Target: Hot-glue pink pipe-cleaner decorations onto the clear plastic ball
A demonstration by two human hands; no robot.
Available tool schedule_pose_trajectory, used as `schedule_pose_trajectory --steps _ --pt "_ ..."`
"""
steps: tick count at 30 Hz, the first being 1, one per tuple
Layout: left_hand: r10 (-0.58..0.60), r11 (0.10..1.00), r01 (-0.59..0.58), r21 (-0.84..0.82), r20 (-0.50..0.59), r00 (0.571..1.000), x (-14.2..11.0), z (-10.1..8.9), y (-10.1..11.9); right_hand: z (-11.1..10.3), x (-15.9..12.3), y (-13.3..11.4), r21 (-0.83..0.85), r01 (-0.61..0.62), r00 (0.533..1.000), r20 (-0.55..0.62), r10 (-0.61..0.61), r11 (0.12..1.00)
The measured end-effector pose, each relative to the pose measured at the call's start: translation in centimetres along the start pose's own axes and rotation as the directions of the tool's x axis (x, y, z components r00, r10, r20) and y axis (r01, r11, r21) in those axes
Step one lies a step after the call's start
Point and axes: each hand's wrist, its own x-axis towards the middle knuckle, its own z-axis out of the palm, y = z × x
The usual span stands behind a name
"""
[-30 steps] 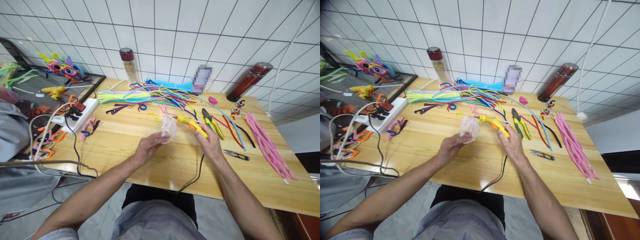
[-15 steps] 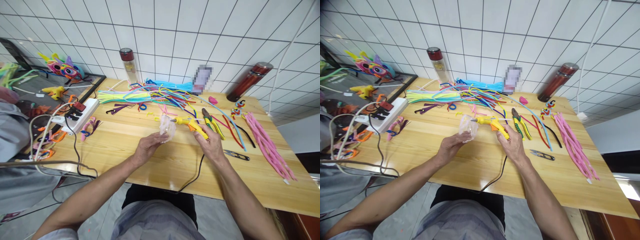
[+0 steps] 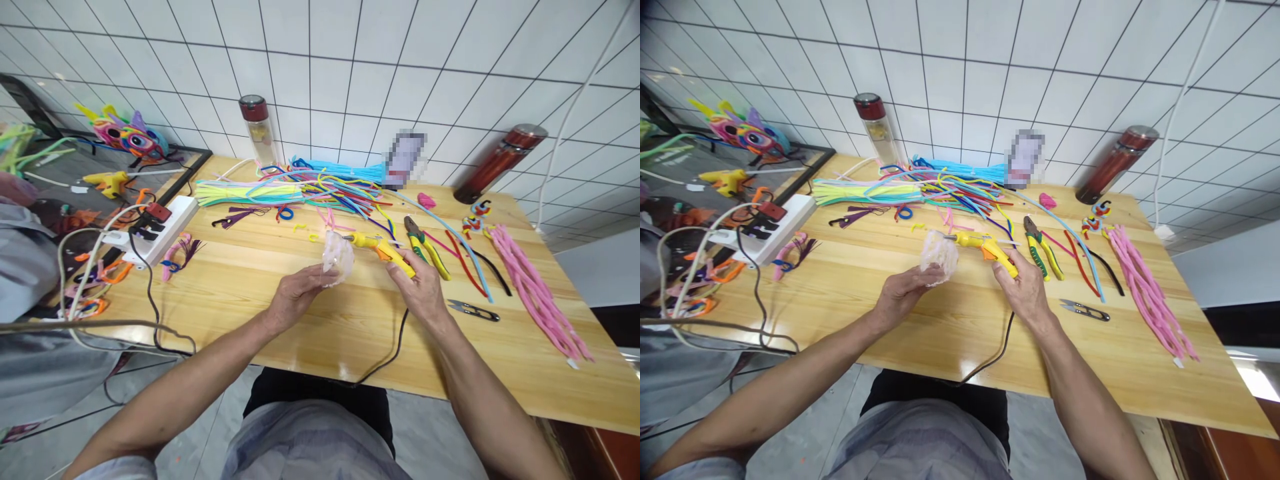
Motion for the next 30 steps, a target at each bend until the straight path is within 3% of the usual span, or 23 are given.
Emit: schedule_pose_trajectory --steps 11,18,25,30 --pt "-0.011 1.000 0.011 0.018 0.007 1.000 -0.04 -0.07 -0.12 -0.25 0.32 0.20 0.004 -0.037 0.997 -0.065 0.037 0.999" --pt "0.015 0.998 -0.017 0.058 0.032 0.999 0.16 -0.19 0.08 0.04 0.10 0.12 -0.023 -0.010 1.000 -0.009 0.009 1.000" --pt "-0.039 0.998 0.038 0.044 0.013 0.999 0.13 -0.14 -0.09 -0.73 0.07 -0.29 -0.086 0.079 0.996 -0.033 -0.082 0.993" --pt "-0.064 0.996 0.064 0.062 0.001 0.998 0.07 0.00 -0.17 -0.62 0.01 -0.23 -0.102 0.030 0.996 -0.076 -0.038 0.994"
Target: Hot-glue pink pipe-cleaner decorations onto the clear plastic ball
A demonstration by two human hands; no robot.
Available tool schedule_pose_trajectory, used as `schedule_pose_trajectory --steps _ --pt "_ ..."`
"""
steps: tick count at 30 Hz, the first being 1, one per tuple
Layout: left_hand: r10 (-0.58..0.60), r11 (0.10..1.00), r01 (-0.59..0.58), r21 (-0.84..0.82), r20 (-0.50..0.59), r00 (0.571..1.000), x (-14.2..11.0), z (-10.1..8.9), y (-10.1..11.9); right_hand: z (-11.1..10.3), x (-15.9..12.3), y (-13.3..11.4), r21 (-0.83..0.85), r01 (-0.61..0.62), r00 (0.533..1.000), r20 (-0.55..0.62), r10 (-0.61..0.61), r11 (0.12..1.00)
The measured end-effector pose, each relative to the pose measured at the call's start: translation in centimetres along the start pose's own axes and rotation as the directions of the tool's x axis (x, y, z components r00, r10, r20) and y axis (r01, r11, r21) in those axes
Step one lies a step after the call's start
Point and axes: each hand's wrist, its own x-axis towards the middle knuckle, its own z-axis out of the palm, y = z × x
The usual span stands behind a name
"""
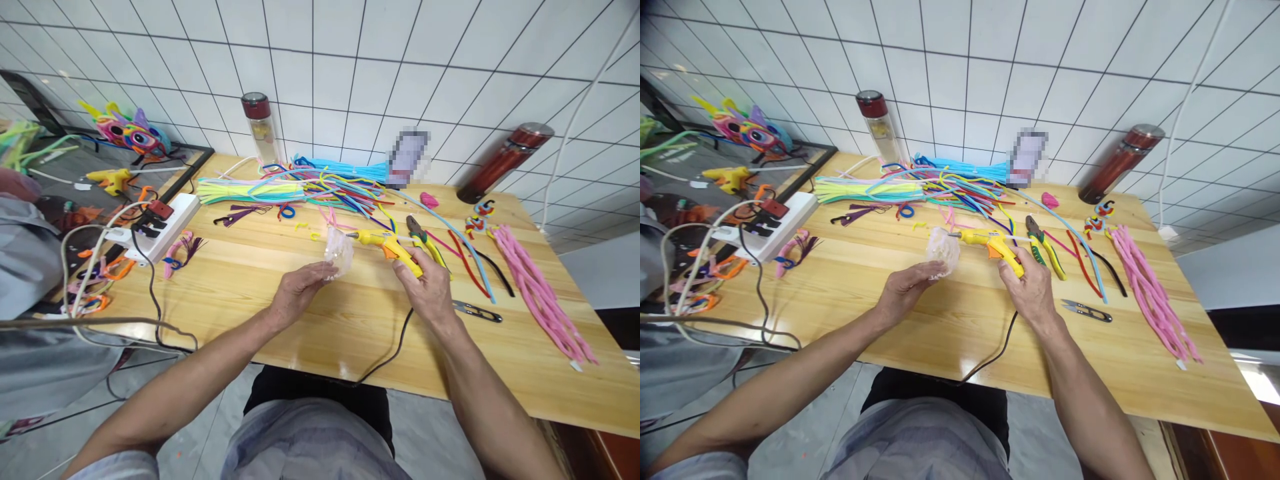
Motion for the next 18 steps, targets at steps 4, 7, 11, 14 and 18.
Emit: schedule_pose_trajectory --steps 4,7,11,14,18 --pt "0.030 0.999 -0.031 0.027 0.018 0.999 0.01 0.00 -0.03 0.46 -0.10 0.09 0.010 -0.031 0.999 0.021 0.031 0.999" --pt "0.039 0.998 -0.040 0.053 0.034 0.999 0.00 -0.01 -0.08 0.57 -0.15 0.04 0.004 -0.028 0.999 0.034 0.028 1.000" --pt "0.047 0.997 -0.048 0.063 0.019 0.999 -0.01 0.11 -0.21 0.45 -0.19 -0.07 -0.016 0.002 1.000 0.029 -0.002 1.000" --pt "0.053 0.997 -0.053 0.062 0.009 0.999 -0.02 0.23 -0.31 0.39 -0.19 -0.08 -0.051 0.036 0.999 0.016 -0.035 0.998" --pt "0.052 0.997 -0.052 0.062 0.004 0.999 -0.02 0.27 -0.31 0.43 -0.18 -0.01 -0.102 0.084 0.996 -0.002 -0.084 0.991"
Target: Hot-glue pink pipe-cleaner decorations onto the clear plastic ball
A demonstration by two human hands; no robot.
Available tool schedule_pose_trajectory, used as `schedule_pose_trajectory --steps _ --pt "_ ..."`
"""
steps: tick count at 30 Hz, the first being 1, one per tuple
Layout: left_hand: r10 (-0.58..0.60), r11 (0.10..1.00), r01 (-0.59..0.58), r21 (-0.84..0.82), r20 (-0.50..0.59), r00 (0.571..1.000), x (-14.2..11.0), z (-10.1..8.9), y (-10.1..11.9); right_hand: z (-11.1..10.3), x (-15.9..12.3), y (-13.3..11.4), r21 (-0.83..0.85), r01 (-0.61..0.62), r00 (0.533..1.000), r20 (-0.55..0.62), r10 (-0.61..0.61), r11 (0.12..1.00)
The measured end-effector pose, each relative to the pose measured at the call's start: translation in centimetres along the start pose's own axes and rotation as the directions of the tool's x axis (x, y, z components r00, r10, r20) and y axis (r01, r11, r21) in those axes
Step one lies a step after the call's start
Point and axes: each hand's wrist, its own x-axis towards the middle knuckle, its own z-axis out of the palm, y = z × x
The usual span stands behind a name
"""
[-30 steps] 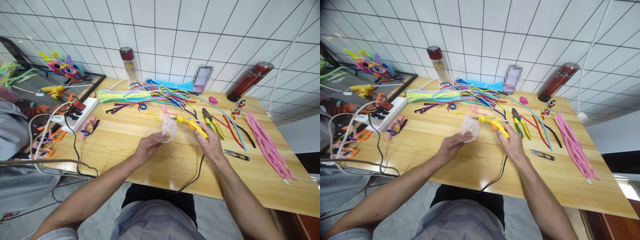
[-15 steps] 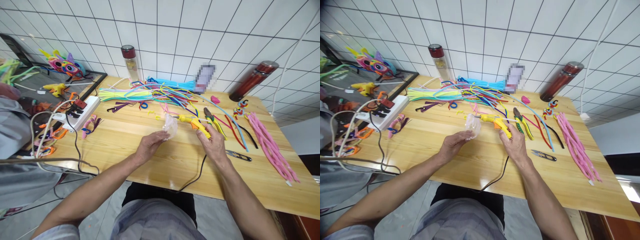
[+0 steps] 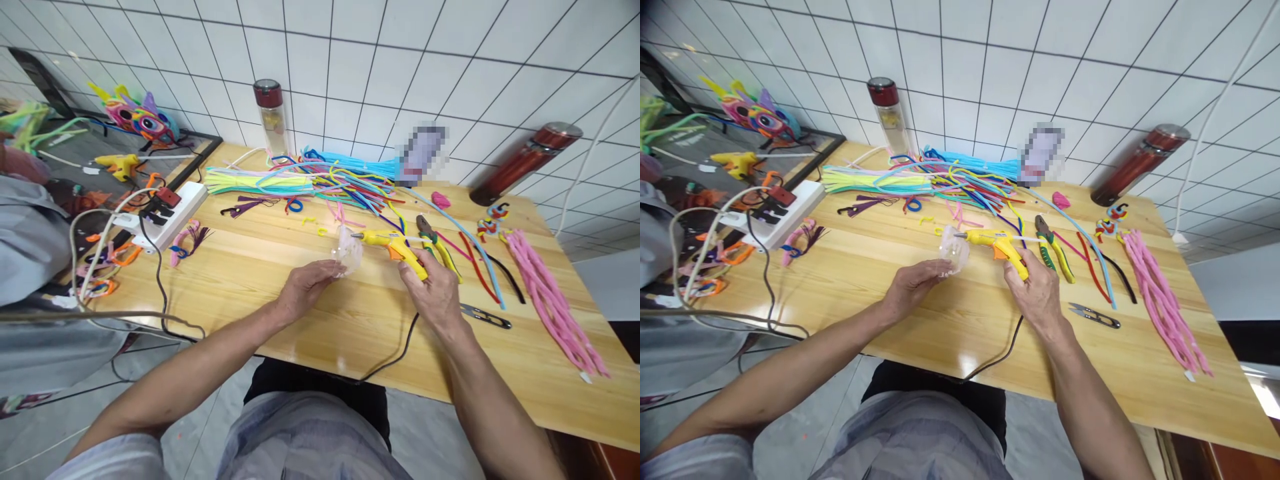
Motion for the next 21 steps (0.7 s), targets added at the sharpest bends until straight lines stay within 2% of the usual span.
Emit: schedule_pose_trajectory --steps 21 --pt "-0.111 0.992 0.111 -0.059 -0.008 0.994 -0.05 0.02 0.11 0.36 -0.21 0.36 -0.057 0.079 0.997 -0.019 -0.080 0.995"
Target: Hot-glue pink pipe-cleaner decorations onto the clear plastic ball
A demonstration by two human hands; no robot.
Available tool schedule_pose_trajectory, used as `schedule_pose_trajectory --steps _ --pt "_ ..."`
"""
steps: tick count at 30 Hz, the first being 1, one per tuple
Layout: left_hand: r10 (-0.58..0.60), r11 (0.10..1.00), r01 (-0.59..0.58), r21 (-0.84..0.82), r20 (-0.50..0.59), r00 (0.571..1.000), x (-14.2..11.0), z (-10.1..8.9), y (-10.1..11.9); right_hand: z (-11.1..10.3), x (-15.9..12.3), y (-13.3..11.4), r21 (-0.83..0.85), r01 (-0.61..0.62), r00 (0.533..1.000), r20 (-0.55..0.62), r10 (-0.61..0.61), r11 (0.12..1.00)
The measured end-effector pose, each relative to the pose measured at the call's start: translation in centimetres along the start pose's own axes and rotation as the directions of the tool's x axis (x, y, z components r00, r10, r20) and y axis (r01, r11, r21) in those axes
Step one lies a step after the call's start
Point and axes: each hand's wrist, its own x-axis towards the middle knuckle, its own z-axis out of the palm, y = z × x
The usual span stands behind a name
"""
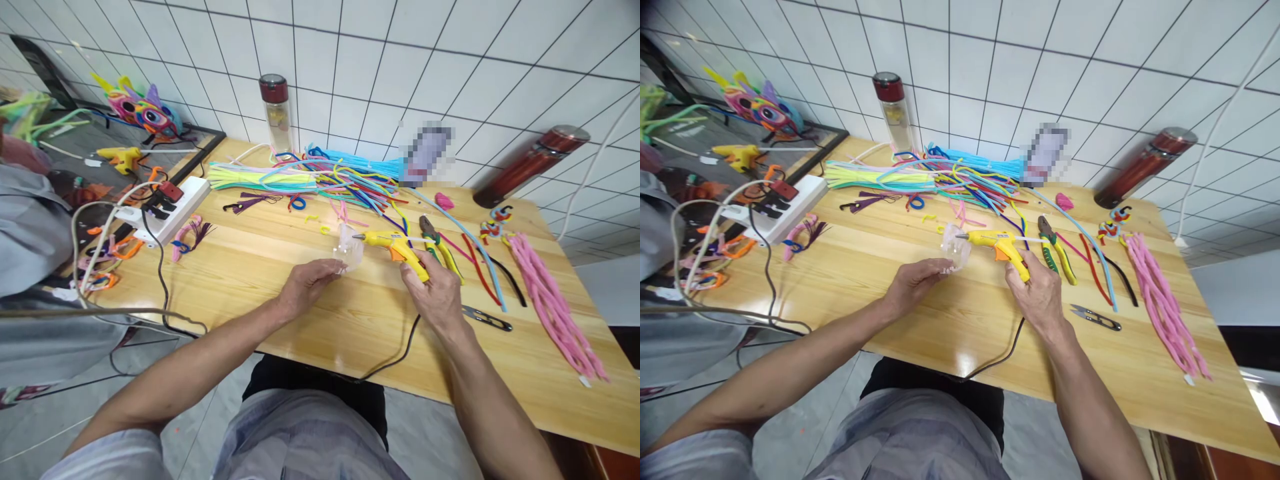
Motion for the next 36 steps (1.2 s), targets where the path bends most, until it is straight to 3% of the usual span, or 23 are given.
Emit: schedule_pose_trajectory --steps 9,16,28,36 --pt "-0.026 1.000 0.026 -0.007 -0.007 1.000 -0.1 0.0 -0.3 -0.1 0.0 -0.1 -0.017 0.017 1.000 -0.004 -0.017 1.000" --pt "0.023 1.000 -0.023 -0.013 0.003 1.000 -0.1 0.2 -0.2 -0.1 0.0 -0.5 -0.013 -0.065 0.997 0.032 0.065 0.998" --pt "-0.068 0.997 0.070 -0.020 0.075 0.995 -0.3 0.1 -0.4 0.7 -0.1 0.0 -0.046 -0.125 0.990 0.051 0.128 0.991" --pt "-0.125 0.992 0.126 -0.009 0.097 0.987 -0.7 0.2 -1.1 1.4 -0.2 0.0 -0.083 -0.095 0.993 0.057 0.099 0.992"
